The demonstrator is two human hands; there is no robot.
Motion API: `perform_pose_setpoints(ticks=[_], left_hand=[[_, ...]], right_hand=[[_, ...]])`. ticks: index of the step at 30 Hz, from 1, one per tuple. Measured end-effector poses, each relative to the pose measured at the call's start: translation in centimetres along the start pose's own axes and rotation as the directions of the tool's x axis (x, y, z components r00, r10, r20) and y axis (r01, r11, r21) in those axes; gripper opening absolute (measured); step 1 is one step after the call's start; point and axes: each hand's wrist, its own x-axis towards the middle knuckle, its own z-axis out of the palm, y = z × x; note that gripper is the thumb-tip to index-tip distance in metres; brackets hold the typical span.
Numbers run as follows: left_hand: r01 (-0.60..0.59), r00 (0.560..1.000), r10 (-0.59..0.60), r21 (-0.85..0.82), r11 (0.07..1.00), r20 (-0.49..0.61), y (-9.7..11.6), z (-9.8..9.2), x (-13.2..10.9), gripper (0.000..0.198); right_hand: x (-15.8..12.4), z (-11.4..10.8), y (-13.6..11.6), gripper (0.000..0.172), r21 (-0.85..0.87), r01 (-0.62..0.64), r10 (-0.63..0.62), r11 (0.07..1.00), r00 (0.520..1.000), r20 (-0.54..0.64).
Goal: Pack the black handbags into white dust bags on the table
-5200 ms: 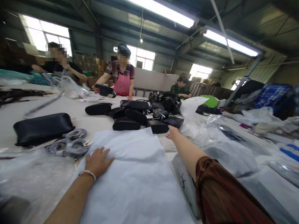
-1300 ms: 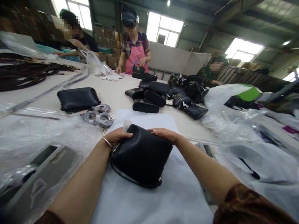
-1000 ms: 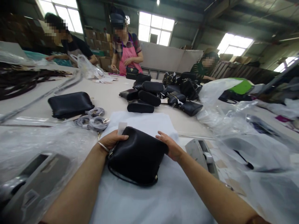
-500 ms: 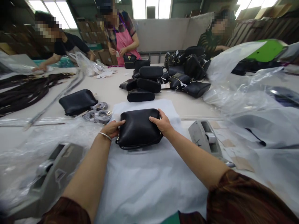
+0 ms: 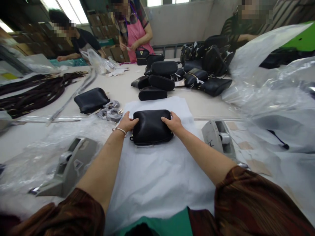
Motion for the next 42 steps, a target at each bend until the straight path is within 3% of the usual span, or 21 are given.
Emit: perform_pose_setpoints(ticks=[1,2,4,7,9,12,14,16,18,20,22,24,25,28,31,34,36,37,40,42], left_hand=[[-0.063,0.995,0.078,0.232,0.971,-0.055,0.8,-0.3,-0.5,0.088],[-0.115,0.982,0.171,0.452,0.885,-0.083,1.6,-0.6,-1.1,0.085],[-0.192,0.939,0.337,0.710,0.678,-0.068,3.1,-1.0,-2.4,0.073],[-0.324,0.876,0.481,0.778,0.539,0.031,5.2,-0.8,-3.9,0.053],[-0.434,0.858,0.499,0.690,0.579,0.121,6.4,-0.2,-4.4,0.045],[-0.515,0.857,0.473,0.281,0.810,0.207,8.0,0.8,-4.4,0.037],[-0.392,0.869,0.420,-0.153,0.907,0.261,8.9,0.8,-4.3,0.038],[-0.195,0.874,0.376,-0.486,0.852,0.308,9.3,0.1,-4.4,0.044],[-0.171,0.886,0.372,-0.553,0.816,0.276,9.1,-1.1,-4.6,0.050],[-0.350,0.867,0.445,-0.359,0.865,0.224,8.2,-2.0,-5.2,0.055],[-0.565,0.770,0.549,-0.052,0.823,0.325,6.6,-2.3,-6.2,0.062],[-0.711,0.666,0.567,0.179,0.680,0.485,5.0,-1.9,-7.3,0.076],[-0.746,0.644,0.553,0.274,0.606,0.529,4.3,-1.5,-7.7,0.083],[-0.728,0.682,0.553,0.515,0.452,0.479,3.3,-0.3,-8.0,0.088],[-0.672,0.718,0.589,0.589,0.450,0.370,3.8,0.1,-6.7,0.072],[-0.647,0.742,0.584,0.581,0.494,0.330,5.3,-0.2,-5.0,0.059],[-0.645,0.745,0.574,0.584,0.492,0.340,6.2,-0.6,-4.2,0.057],[-0.646,0.745,0.570,0.589,0.485,0.347,6.6,-0.8,-3.8,0.056],[-0.645,0.744,0.562,0.608,0.463,0.361,7.2,-1.0,-3.2,0.056],[-0.641,0.746,0.558,0.618,0.455,0.362,7.3,-1.0,-2.9,0.056]], right_hand=[[-0.3,-0.4,-0.3,0.080,-0.061,0.008,-0.009,0.998,1.000,-0.011],[-0.7,-0.9,-0.7,0.082,-0.121,0.052,-0.054,0.991,0.998,-0.010],[-2.2,-2.0,-1.7,0.084,-0.224,0.255,-0.246,0.941,0.967,0.069],[-5.0,-3.3,-2.9,0.088,-0.324,0.597,-0.479,0.734,0.793,0.376],[-6.3,-3.5,-3.5,0.095,-0.351,0.703,-0.470,0.618,0.689,0.552],[-6.6,-3.0,-3.8,0.104,-0.389,0.718,-0.409,0.577,0.666,0.623],[-6.0,-2.6,-3.7,0.103,-0.386,0.713,-0.411,0.586,0.672,0.617],[-5.3,-2.5,-3.7,0.103,-0.348,0.734,-0.444,0.583,0.647,0.620],[-4.8,-2.8,-3.8,0.103,-0.304,0.765,-0.485,0.568,0.609,0.627],[-4.3,-3.2,-4.2,0.100,-0.278,0.779,-0.504,0.562,0.589,0.632],[-3.8,-3.6,-4.9,0.096,-0.278,0.772,-0.491,0.571,0.593,0.638],[-3.0,-4.1,-5.9,0.092,-0.296,0.756,-0.462,0.583,0.609,0.644],[-2.5,-4.3,-6.5,0.089,-0.307,0.750,-0.450,0.587,0.617,0.646],[-1.0,-5.0,-8.3,0.076,-0.334,0.728,-0.435,0.599,0.646,0.627],[-0.6,-5.5,-9.6,0.061,-0.343,0.699,-0.494,0.628,0.698,0.518],[-2.1,-5.5,-9.8,0.045,-0.331,0.649,-0.614,0.685,0.759,0.216],[-3.9,-4.9,-9.2,0.029,-0.282,0.597,-0.615,0.751,0.788,0.029],[-4.7,-4.3,-8.8,0.022,-0.236,0.567,-0.584,0.789,0.812,-0.005],[-6.3,-1.7,-7.5,0.016,-0.070,0.453,-0.442,0.889,0.888,0.127],[-6.3,0.2,-6.9,0.016,0.012,0.364,-0.357,0.931,0.906,0.227]])
